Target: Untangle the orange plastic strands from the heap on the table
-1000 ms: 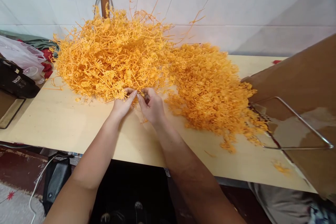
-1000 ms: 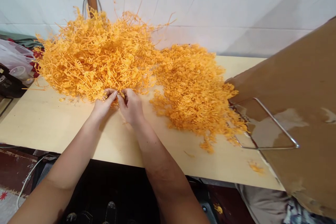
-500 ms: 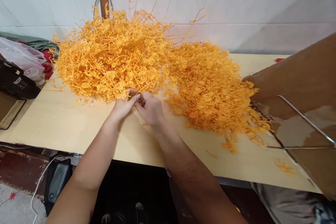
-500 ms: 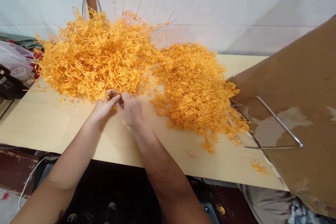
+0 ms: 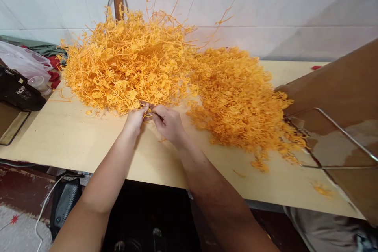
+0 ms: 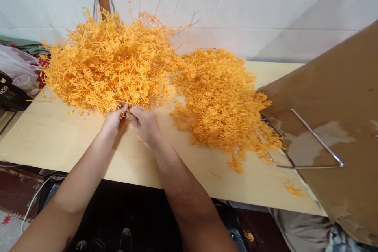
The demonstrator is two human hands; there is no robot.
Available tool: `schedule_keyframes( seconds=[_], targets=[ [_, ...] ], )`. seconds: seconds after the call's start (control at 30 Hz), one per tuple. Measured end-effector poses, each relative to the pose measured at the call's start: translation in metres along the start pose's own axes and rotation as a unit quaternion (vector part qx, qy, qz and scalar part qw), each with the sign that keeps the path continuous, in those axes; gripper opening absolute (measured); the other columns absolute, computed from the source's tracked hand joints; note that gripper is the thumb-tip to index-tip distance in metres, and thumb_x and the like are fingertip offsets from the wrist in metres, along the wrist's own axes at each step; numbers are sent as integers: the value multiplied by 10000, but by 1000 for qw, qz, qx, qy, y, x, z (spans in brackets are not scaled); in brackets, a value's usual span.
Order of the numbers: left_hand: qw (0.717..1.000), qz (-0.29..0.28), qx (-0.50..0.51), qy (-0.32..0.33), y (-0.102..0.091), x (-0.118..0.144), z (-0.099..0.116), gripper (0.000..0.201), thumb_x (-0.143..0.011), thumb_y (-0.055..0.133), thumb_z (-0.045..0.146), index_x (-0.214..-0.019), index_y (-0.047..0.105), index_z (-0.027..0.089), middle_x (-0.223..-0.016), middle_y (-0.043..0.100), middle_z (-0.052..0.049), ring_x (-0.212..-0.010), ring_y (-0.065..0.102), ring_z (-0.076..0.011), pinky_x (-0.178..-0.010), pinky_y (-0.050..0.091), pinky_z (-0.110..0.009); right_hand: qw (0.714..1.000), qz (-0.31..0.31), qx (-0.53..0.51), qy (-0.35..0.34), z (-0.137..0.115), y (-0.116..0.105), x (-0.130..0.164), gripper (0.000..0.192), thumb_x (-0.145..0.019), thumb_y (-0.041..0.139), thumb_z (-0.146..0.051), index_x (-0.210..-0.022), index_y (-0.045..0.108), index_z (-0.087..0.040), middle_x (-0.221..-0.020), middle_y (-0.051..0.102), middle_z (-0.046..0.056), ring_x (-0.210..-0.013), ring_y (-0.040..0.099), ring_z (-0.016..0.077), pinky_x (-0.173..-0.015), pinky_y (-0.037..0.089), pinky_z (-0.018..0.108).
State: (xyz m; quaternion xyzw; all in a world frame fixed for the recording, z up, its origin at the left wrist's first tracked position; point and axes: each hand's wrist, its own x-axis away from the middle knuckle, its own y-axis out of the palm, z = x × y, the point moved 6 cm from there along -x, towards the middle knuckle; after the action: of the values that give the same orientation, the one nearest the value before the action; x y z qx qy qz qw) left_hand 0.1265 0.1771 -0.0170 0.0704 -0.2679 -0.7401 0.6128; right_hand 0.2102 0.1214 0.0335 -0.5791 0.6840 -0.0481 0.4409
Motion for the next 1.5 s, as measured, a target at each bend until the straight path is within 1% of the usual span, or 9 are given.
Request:
schedule_keyframes(
  seconds=[0.23, 0.37, 0.5, 0.63, 0.87, 1.1, 1.3, 1.4, 1.5],
  targets=[
    [997, 16, 27, -67, 0, -3, -13, 128, -643, 609, 140, -646, 481, 153, -621, 555, 22, -569, 527, -70, -513, 397, -194, 998, -30, -63, 6, -1, -7, -2, 211, -794, 443, -215, -587, 410, -196, -566, 433, -16, -539, 410, 104, -524, 325, 241],
    [995, 81, 40, -53, -7, -5, -6, 84, -754, 500, 130, -688, 462, 164, -553, 495, 46, -487, 484, -51, -512, 403, -194, 972, -118, -202, -27, -41, 4, 8, 184, -826, 423, -247, -659, 478, -195, -607, 493, -11, -574, 459, 99, -547, 369, 236],
    [997, -29, 60, -36, 0, -4, 2, 118, -753, 574, 235, -738, 476, 171, -623, 544, 36, -623, 594, -98, -647, 479, -258, 922, -251, -289, -58, -76, 29, 27, 164, -824, 435, -237, -691, 518, -190, -616, 526, -8, -573, 473, 92, -559, 396, 237],
    [989, -73, 84, -97, 3, 1, -1, 108, -760, 578, 232, -741, 497, 162, -649, 589, 14, -666, 632, -124, -714, 493, -291, 924, -137, -352, 65, -34, 19, 26, 105, -765, 499, -236, -675, 527, -191, -665, 541, -3, -572, 495, 94, -520, 410, 241],
    [986, -103, 73, -110, 6, 1, 1, 107, -745, 587, 236, -729, 518, 155, -692, 635, -9, -728, 652, -137, -811, 477, -328, 849, 49, -452, 270, 34, -3, 28, 119, -644, 489, -233, -741, 425, -206, -704, 567, -30, -408, 427, 47, -381, 328, 202],
    [990, -121, -67, -13, 14, 2, 2, 91, -721, 596, 203, -723, 520, 152, -648, 635, -6, -660, 613, -112, -749, 461, -280, 855, 149, -404, 287, 56, -15, 30, 153, -579, 480, -179, -728, 449, -196, -680, 502, -37, -451, 424, 38, -425, 330, 188],
    [957, -86, -257, 99, 13, -10, -9, 115, -733, 572, 235, -648, 524, 176, -611, 593, 11, -657, 567, -117, -775, 425, -277, 903, 359, -13, 235, 71, -79, 45, 152, -645, 446, -153, -763, 527, -202, -760, 544, 34, -721, 530, 158, -681, 449, 349],
    [944, -76, -303, 110, 12, -14, -13, 110, -733, 557, 225, -634, 538, 184, -613, 584, 3, -685, 570, -136, -777, 418, -275, 908, 346, 162, 169, 43, -88, 38, 160, -673, 478, -147, -795, 564, -204, -955, 580, 84, -971, 510, 244, -874, 369, 481],
    [932, -90, -325, 132, 14, -10, -13, 41, -689, 574, 159, -678, 561, 197, -650, 592, 4, -735, 565, -151, -787, 413, -277, 951, 250, 155, 99, 11, -68, 18, 91, -739, 495, -188, -797, 563, -205, -891, 602, 77, -905, 535, 226, -848, 399, 435]
  ],
)
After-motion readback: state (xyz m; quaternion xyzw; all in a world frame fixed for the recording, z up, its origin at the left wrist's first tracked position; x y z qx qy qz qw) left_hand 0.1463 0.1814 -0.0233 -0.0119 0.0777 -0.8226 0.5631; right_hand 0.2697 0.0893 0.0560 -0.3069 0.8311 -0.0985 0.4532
